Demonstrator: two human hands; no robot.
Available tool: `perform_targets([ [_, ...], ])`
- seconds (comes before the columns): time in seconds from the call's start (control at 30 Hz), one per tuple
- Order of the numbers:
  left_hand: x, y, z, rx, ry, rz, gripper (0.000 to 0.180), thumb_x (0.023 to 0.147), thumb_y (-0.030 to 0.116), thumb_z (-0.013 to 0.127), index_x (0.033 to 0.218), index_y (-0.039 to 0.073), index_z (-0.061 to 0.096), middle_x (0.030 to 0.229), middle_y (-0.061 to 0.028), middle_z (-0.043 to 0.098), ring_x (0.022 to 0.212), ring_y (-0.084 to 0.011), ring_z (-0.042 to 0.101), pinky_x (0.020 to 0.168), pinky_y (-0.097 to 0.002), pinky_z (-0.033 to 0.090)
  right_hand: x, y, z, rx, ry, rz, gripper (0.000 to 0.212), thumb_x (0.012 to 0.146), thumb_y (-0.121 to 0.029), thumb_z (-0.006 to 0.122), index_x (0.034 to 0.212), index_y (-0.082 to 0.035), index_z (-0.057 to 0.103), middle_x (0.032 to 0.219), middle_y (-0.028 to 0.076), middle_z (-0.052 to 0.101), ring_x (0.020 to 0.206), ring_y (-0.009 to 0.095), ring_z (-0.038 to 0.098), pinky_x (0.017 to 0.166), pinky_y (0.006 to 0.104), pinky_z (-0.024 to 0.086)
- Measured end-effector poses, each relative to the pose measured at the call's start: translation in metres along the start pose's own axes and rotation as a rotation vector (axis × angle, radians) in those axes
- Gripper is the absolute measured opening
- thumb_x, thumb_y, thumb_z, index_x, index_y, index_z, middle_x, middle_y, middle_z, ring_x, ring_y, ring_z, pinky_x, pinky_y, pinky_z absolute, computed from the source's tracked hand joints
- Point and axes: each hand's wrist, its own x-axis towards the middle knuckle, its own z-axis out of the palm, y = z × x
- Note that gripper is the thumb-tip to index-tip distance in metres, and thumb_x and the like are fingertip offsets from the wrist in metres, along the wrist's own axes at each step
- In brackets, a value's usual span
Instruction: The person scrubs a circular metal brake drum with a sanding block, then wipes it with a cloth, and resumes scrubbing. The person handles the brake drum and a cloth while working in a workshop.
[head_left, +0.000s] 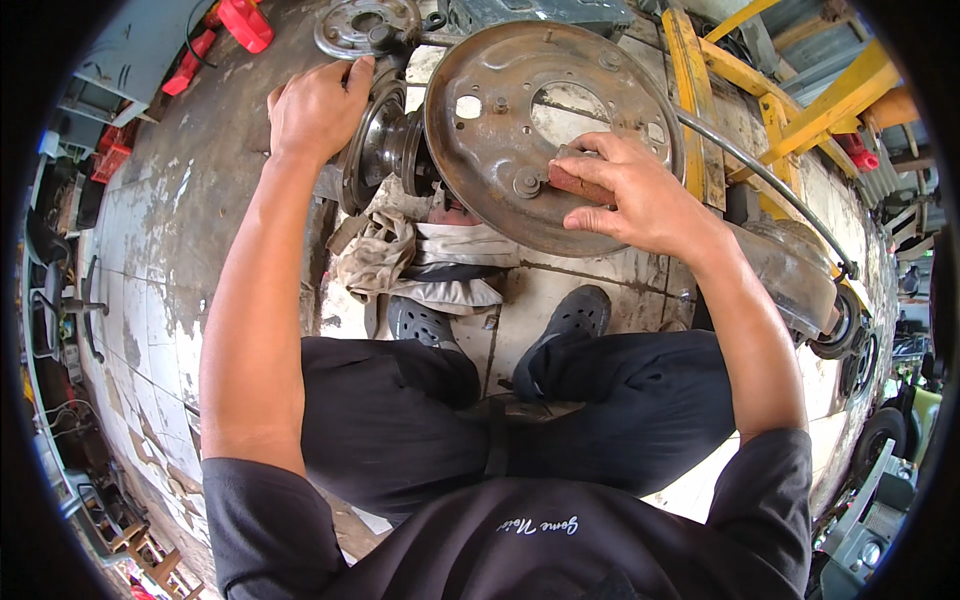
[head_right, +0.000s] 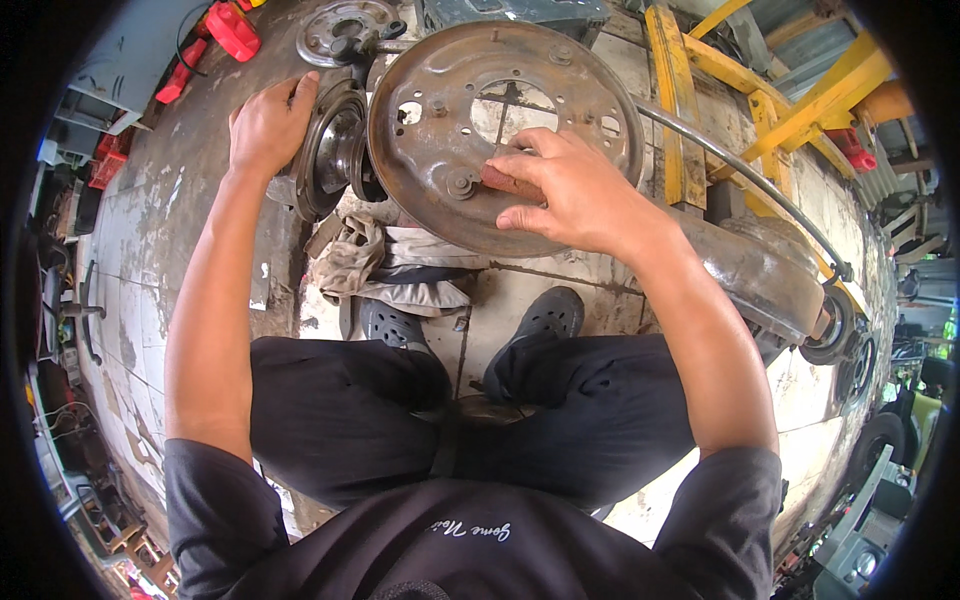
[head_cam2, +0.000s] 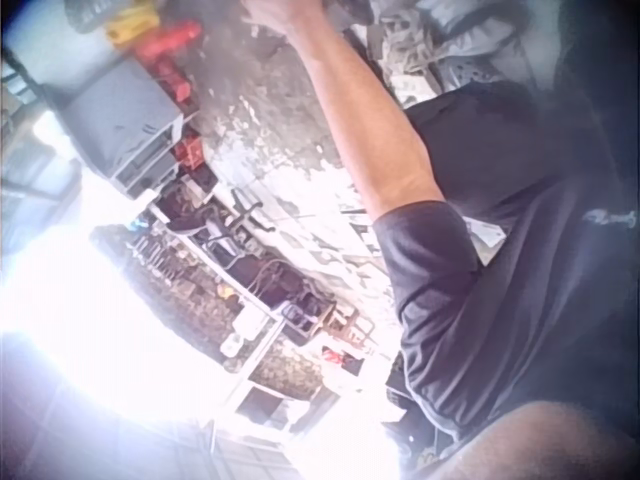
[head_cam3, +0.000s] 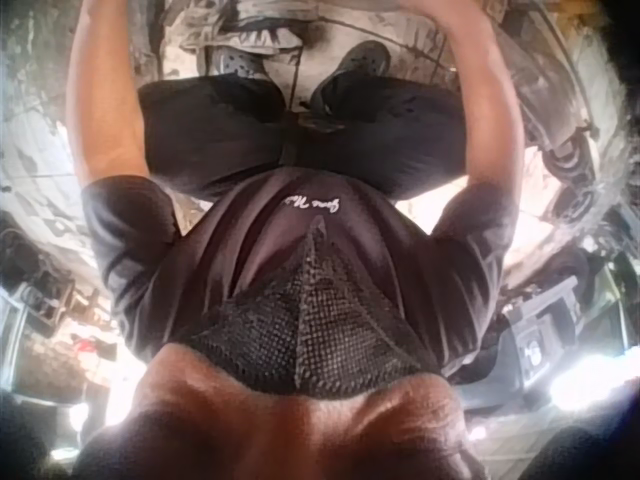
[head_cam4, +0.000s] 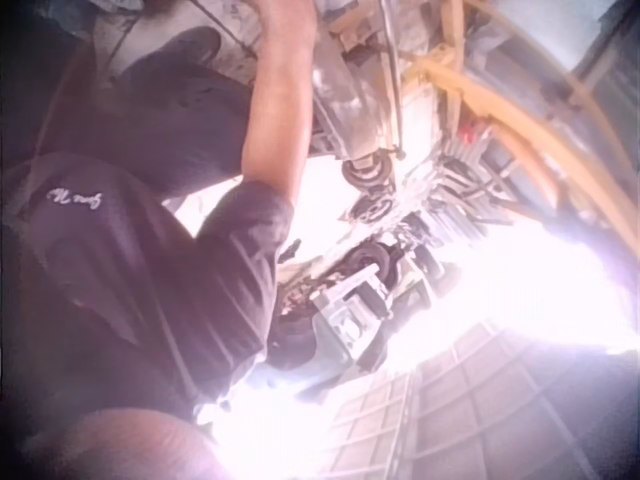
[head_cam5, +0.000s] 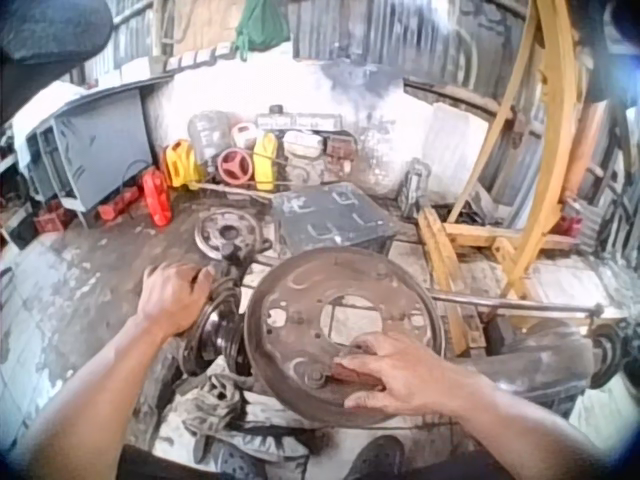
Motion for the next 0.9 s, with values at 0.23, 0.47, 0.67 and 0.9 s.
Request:
perform_targets([
  [0.23,-0.001,-0.002,0.0,-0.007,0.013,0.009,0.055,0.101,0.053,0.038,0.107,0.012,0.075,0.113,-0.0148,0.072,0.117,-0.0357,0.061,0.106,-0.052,0.036,-0.004,0.01,-0.002,-0.065,-0.181,0.026,0.057,0.09,-0.05,0.067,0.139,-0.023,0.061,0.164,0.015,0.027,0.152,0.04,0.019,0.121,0.0552,0.019],
  [0.47,0.001,0.001,0.0,0.055,0.034,0.028,0.056,0.101,0.055,0.04,0.113,0.013,0.073,0.111,-0.0176,0.072,0.113,-0.0369,0.063,0.102,-0.0493,0.041,-0.007,0.008,-0.003,-0.127,-0.179,0.049,0.051,0.094,-0.05,0.062,0.141,-0.031,0.058,0.166,0.011,0.022,0.153,0.04,0.011,0.122,0.0601,0.011],
  [0.67,-0.001,0.0,0.002,0.041,0.034,0.028,0.056,0.1,0.054,0.039,0.108,0.012,0.074,0.111,-0.0162,0.072,0.113,-0.0364,0.062,0.104,-0.0509,0.038,-0.006,0.012,-0.002,-0.096,-0.218,0.069,0.043,0.099,-0.042,0.058,0.14,-0.031,0.06,0.166,0.008,0.024,0.153,0.038,0.014,0.121,0.0618,0.012],
  [0.9,-0.002,-0.001,0.0,0.039,0.002,-0.013,0.056,0.101,0.053,0.038,0.103,0.011,0.075,0.112,-0.0143,0.072,0.114,-0.036,0.061,0.105,-0.0524,0.036,-0.001,-0.005,-0.009,-0.133,-0.219,0.055,0.04,0.099,-0.038,0.058,0.137,-0.025,0.063,0.164,0.01,0.028,0.152,0.039,0.019,0.122,0.0592,0.015],
])
